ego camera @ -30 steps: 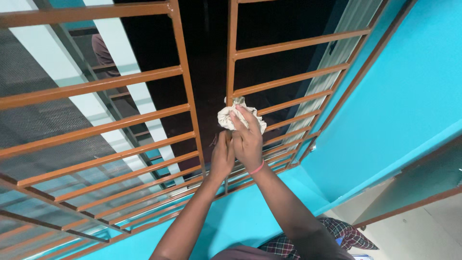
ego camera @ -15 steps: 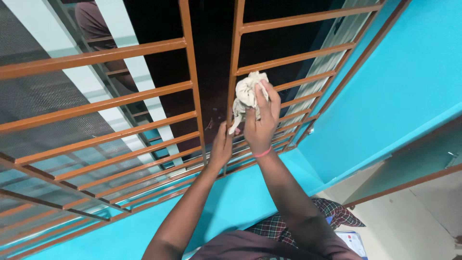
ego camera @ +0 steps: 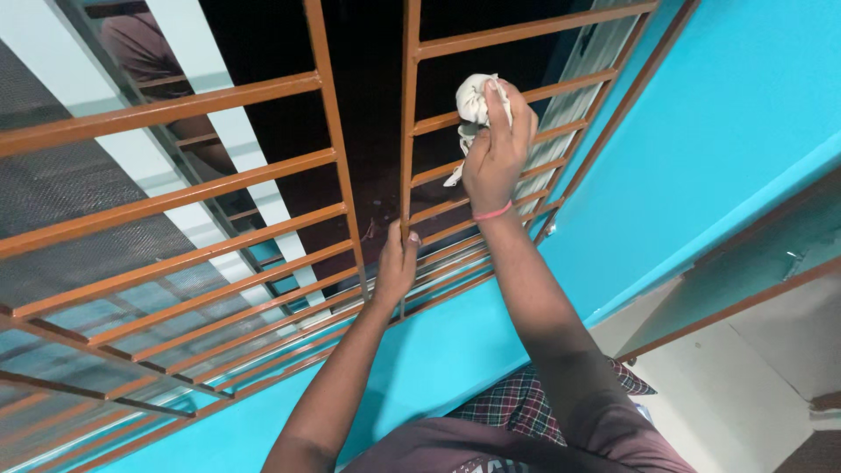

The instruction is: The person wipes the horizontal and vertical bars of a metal window grill using a cloth, moving their hand along different sections of the frame.

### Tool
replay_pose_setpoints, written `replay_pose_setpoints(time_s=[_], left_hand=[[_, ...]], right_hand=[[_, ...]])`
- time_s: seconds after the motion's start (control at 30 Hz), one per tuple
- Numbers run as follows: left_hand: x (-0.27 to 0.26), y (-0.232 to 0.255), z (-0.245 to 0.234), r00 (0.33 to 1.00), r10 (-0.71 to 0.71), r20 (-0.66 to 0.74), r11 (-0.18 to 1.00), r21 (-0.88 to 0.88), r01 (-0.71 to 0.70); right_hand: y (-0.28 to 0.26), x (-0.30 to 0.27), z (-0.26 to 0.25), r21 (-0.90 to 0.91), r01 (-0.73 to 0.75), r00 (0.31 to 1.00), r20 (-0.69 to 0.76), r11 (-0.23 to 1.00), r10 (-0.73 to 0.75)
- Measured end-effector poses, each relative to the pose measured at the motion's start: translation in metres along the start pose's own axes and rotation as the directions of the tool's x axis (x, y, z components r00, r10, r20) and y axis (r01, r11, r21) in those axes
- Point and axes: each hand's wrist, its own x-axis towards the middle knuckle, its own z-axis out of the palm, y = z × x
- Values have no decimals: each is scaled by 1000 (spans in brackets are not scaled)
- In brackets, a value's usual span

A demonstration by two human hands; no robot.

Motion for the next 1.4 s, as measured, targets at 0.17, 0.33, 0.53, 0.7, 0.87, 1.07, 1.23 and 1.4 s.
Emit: replay_pose_setpoints(time_s=[0.17,0.33,0.53,0.7,0.87,1.07,1.23,1.4], left_hand=[[4,-8,2,999,24,22,1000,-5,-24],[3,-7,-1,999,32,30,999,-44,-31],[3,-7,2,1000,-6,21,1000,-28,7],[3,-11,3,1000,-8,19,1000,12,8],[1,-13,5,999,44,-13,999,-24,-44],[2,-13,7,999,17,-28,1000,1,-17],[-1,-13,7,999,19,-31,1000,5,-19],[0,-7,7,996,-93,-4,996,-3,93]], right_hand=[[-31,-19,28,85,223,967,106,971,-232],[13,-1,10,-34,329,927,203,944,-316],[34,8,-1,26,184,966,182,983,-186],[37,-11,-2,66,376,874,307,924,-377],[121,3,-34,-178,32,995,95,984,-15],[176,19,-56,-43,-244,909,-359,969,213],[148,4,-42,-147,-80,990,108,986,96],[192,9,-48,-138,-245,967,-110,960,231]])
